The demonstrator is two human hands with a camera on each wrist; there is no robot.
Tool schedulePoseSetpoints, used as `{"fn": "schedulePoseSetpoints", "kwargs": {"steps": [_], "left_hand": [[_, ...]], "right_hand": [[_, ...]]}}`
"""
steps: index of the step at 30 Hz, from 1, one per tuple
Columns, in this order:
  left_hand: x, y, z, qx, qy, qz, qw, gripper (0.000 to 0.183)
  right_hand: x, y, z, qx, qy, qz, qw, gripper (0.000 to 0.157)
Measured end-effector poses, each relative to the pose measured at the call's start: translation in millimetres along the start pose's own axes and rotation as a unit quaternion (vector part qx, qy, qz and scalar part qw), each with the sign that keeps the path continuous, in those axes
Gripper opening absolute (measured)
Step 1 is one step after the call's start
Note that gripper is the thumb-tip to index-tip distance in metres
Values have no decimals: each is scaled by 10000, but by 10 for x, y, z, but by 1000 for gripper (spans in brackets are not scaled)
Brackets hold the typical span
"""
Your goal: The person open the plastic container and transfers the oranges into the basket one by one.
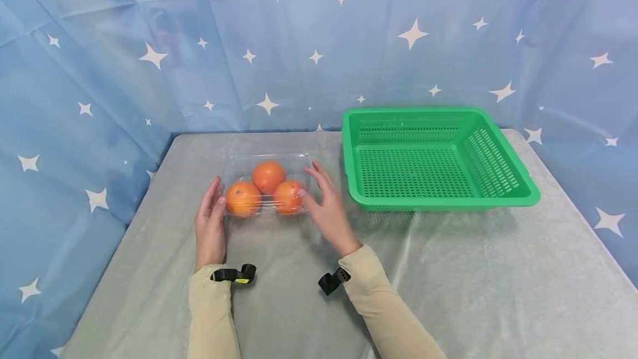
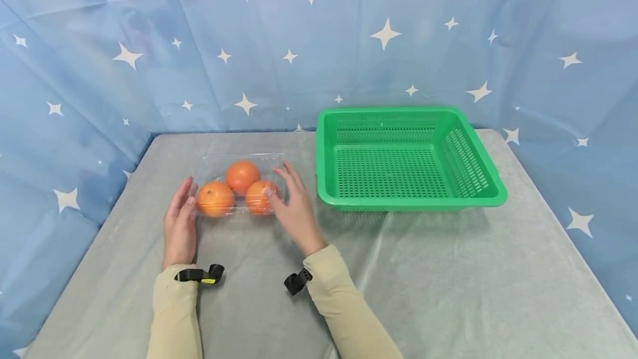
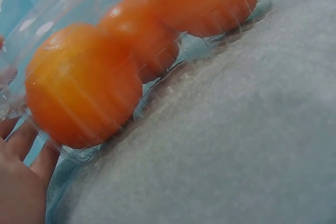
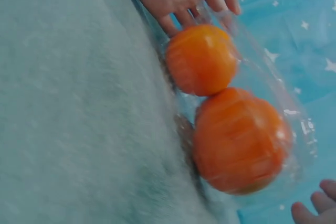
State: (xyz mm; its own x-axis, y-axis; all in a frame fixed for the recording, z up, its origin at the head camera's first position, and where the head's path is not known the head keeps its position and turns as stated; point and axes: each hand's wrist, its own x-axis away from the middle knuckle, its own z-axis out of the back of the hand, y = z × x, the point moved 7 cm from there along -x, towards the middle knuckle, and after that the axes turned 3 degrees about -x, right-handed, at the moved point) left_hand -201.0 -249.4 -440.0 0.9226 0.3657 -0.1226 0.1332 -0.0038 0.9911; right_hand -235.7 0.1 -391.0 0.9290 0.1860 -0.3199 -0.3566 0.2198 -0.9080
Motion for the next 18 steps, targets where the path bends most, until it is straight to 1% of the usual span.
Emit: {"fn": "schedulePoseSetpoints", "kwargs": {"steps": [4, 10, 12, 14, 18], "left_hand": [[-8, -8, -15, 284, -74, 30, 9996, 45], [-10, -9, -35, 790, -302, 17, 9964, 46], [-5, -8, -39, 957, -396, -4, 9946, 47], [3, -11, -40, 999, -479, 16, 9938, 49], [6, -33, -46, 887, -662, 168, 9937, 56]], "right_hand": [[19, 97, -64, -331, -153, -264, 9990, 55], [49, 178, -124, -482, -427, -627, 9960, 73], [63, 161, -135, -505, -586, -737, 9943, 79], [81, 109, -145, -540, -765, -802, 9924, 84], [113, 18, -153, -534, -1021, -774, 9903, 89]]}}
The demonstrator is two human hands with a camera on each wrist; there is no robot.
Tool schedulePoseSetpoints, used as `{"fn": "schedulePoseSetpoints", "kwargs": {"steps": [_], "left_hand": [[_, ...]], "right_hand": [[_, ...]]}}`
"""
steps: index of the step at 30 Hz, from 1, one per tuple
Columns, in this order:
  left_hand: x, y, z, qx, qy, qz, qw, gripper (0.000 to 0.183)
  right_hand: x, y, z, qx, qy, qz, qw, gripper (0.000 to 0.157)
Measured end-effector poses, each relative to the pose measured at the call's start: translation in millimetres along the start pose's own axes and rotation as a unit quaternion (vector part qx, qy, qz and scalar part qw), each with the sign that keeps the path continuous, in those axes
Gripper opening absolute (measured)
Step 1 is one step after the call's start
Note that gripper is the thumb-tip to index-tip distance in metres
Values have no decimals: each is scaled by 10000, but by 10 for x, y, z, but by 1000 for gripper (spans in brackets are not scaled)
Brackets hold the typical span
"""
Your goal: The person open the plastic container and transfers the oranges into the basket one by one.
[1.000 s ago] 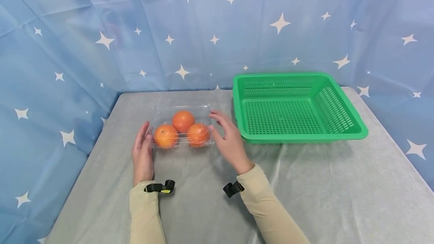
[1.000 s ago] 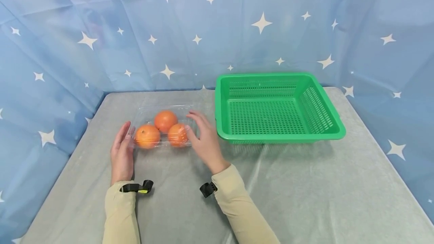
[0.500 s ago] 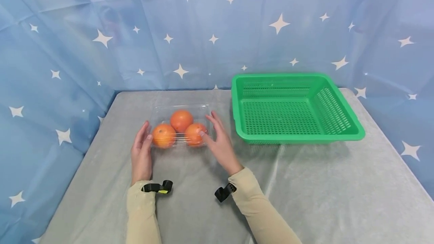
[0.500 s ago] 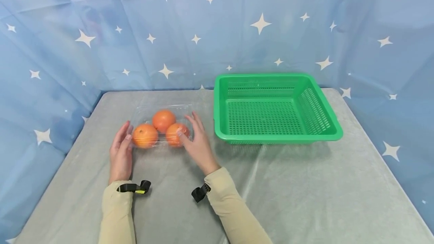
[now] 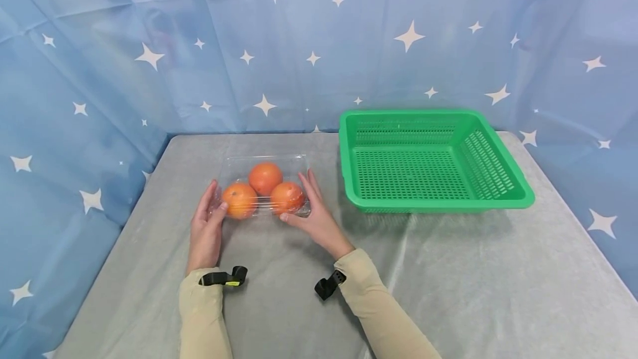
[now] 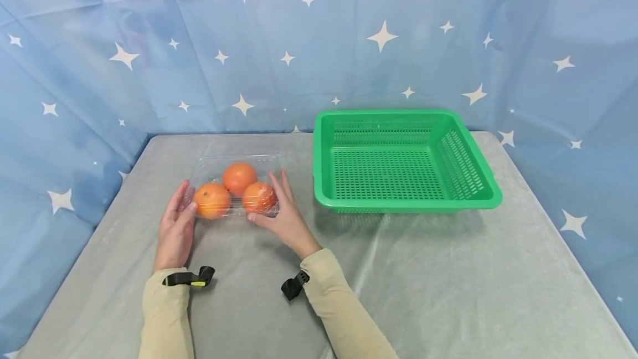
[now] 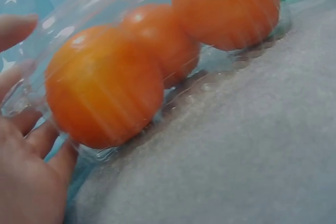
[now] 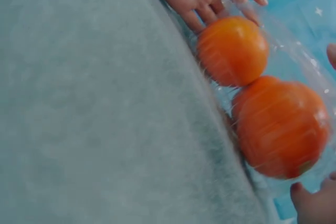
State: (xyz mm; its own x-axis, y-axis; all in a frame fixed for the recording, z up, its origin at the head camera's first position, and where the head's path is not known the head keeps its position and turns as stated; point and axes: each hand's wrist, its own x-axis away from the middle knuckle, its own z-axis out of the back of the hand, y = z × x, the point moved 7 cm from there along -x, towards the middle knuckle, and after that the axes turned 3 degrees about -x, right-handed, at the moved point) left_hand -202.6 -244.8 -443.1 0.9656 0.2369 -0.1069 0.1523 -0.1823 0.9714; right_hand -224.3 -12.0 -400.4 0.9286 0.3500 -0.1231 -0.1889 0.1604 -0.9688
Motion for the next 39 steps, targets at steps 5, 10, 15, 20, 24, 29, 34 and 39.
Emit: {"fn": "schedulePoseSetpoints", "kwargs": {"steps": [5, 10, 15, 20, 24, 29, 34, 39], "left_hand": [[1, -36, 11, -391, -240, 316, 9984, 66], [-5, -56, 20, -940, -352, 420, 9941, 76], [-32, -67, 0, -1130, -541, 398, 9913, 81], [-4, -89, -11, -1261, -879, 458, 9871, 84], [20, -96, 4, -1355, -942, 554, 9847, 85], [20, -93, 0, -1336, -952, 509, 9851, 85], [19, -81, -7, -1247, -983, 437, 9863, 86], [59, -22, -24, -1208, -984, 478, 9866, 86]], "right_hand": [[-39, 166, -19, 151, -28, 94, 9998, 87], [-105, 357, -34, 249, -11, 255, 9994, 84], [-117, 333, -9, 264, -31, 284, 9992, 82], [-25, 127, 10, 120, -118, 183, 9997, 80], [26, 29, -7, 107, -211, 154, 9996, 78], [-31, 187, -23, 194, -142, 268, 9994, 79], [-90, 384, -38, 337, -85, 256, 9991, 80], [-81, 406, -60, 282, -146, 211, 9993, 79]]}}
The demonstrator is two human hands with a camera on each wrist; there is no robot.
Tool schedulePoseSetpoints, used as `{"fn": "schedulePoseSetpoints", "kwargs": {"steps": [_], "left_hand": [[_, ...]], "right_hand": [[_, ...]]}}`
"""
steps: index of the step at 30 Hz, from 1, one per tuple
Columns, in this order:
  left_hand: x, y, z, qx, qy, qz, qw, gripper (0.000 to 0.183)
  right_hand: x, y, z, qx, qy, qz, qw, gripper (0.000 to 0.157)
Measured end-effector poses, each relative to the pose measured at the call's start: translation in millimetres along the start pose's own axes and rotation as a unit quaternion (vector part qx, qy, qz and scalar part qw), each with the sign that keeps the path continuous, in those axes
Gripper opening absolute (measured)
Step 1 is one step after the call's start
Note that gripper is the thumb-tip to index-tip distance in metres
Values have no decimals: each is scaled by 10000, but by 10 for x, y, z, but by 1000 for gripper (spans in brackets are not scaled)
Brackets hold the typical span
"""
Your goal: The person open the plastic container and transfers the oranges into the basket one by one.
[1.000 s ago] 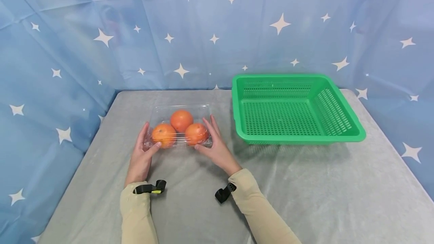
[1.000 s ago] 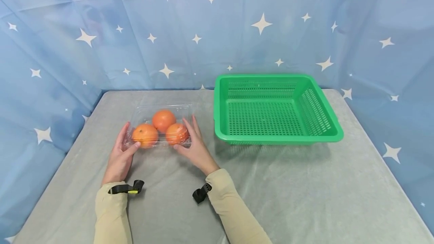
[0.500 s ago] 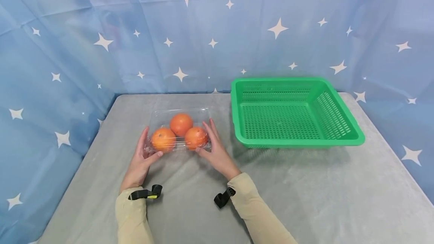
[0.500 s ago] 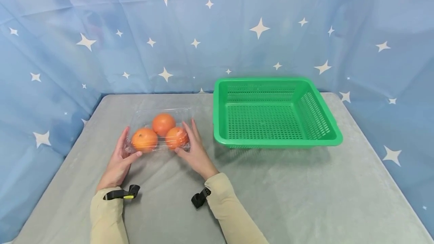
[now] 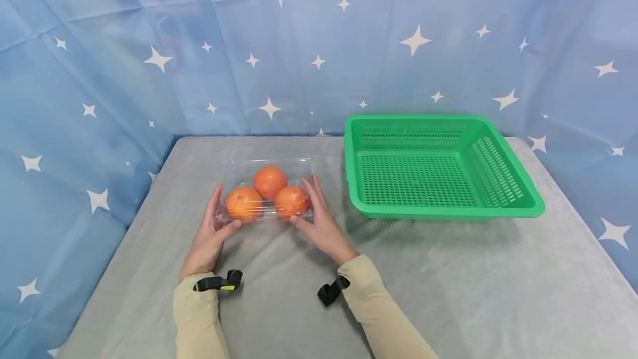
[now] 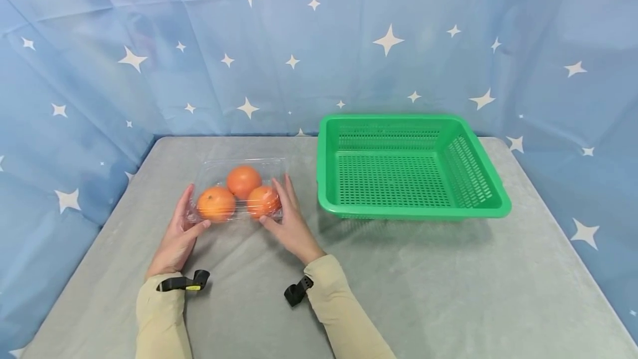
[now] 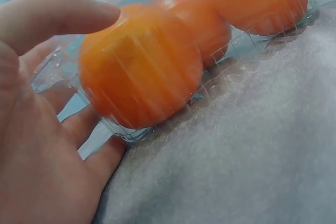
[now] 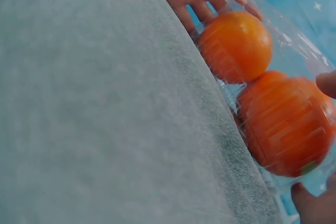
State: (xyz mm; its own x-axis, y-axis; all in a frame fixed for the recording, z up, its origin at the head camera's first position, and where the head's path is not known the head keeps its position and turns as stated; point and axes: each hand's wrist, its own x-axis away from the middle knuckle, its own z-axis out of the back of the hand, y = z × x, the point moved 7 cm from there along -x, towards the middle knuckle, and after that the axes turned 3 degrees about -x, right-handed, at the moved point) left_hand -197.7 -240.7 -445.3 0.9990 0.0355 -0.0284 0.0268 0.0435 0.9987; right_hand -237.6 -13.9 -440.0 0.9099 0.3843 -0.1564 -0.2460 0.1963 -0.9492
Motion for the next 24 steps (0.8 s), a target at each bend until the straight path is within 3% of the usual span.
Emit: {"fn": "schedulePoseSetpoints", "kwargs": {"steps": [13, 24], "left_hand": [[-10, -58, 11, 103, 27, -131, 9999, 79], [-10, -76, 8, 16, 123, 24, 9999, 77]], "right_hand": [[5, -14, -4, 131, 53, 4, 9999, 82], [12, -54, 0, 395, 261, 101, 9988, 79]]}}
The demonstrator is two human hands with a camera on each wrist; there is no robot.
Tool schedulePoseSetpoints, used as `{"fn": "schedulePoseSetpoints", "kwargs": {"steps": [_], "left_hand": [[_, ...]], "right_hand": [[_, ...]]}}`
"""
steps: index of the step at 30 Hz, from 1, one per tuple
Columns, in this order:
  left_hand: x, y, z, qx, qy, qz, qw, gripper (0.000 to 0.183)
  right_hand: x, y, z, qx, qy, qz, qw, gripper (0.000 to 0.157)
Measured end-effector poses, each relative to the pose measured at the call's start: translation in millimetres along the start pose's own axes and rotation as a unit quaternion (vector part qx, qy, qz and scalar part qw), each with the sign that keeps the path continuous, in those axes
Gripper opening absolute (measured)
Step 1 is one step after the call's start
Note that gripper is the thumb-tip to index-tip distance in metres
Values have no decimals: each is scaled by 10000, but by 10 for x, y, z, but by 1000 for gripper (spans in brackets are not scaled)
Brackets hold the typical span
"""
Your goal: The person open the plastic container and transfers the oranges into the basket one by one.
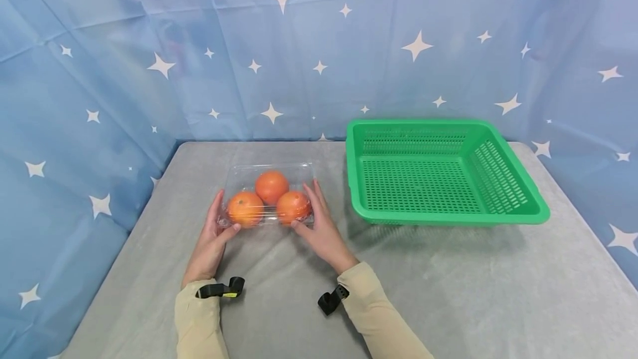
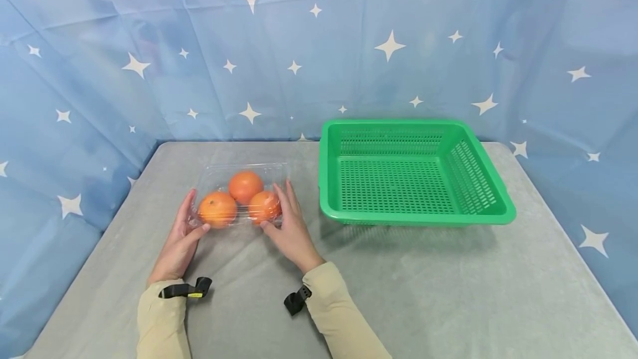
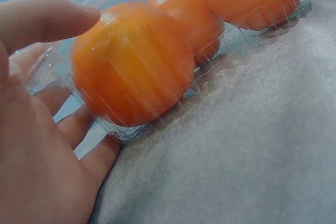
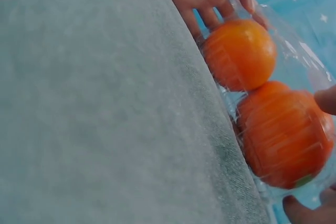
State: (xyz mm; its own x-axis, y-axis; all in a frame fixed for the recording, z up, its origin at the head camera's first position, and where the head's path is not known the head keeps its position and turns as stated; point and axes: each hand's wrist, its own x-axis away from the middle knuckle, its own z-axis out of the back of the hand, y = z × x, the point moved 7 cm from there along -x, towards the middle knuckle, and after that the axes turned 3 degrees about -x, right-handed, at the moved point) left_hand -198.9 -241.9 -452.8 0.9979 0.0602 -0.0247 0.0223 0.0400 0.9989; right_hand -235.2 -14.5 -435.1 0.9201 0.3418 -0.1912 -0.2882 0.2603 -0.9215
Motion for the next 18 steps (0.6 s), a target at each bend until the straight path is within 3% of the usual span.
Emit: {"fn": "schedulePoseSetpoints", "kwargs": {"steps": [18], "left_hand": [[-4, -31, 16, -162, 76, -35, 9998, 76]], "right_hand": [[2, -9, 2, 475, 142, 12, 9988, 78]]}}
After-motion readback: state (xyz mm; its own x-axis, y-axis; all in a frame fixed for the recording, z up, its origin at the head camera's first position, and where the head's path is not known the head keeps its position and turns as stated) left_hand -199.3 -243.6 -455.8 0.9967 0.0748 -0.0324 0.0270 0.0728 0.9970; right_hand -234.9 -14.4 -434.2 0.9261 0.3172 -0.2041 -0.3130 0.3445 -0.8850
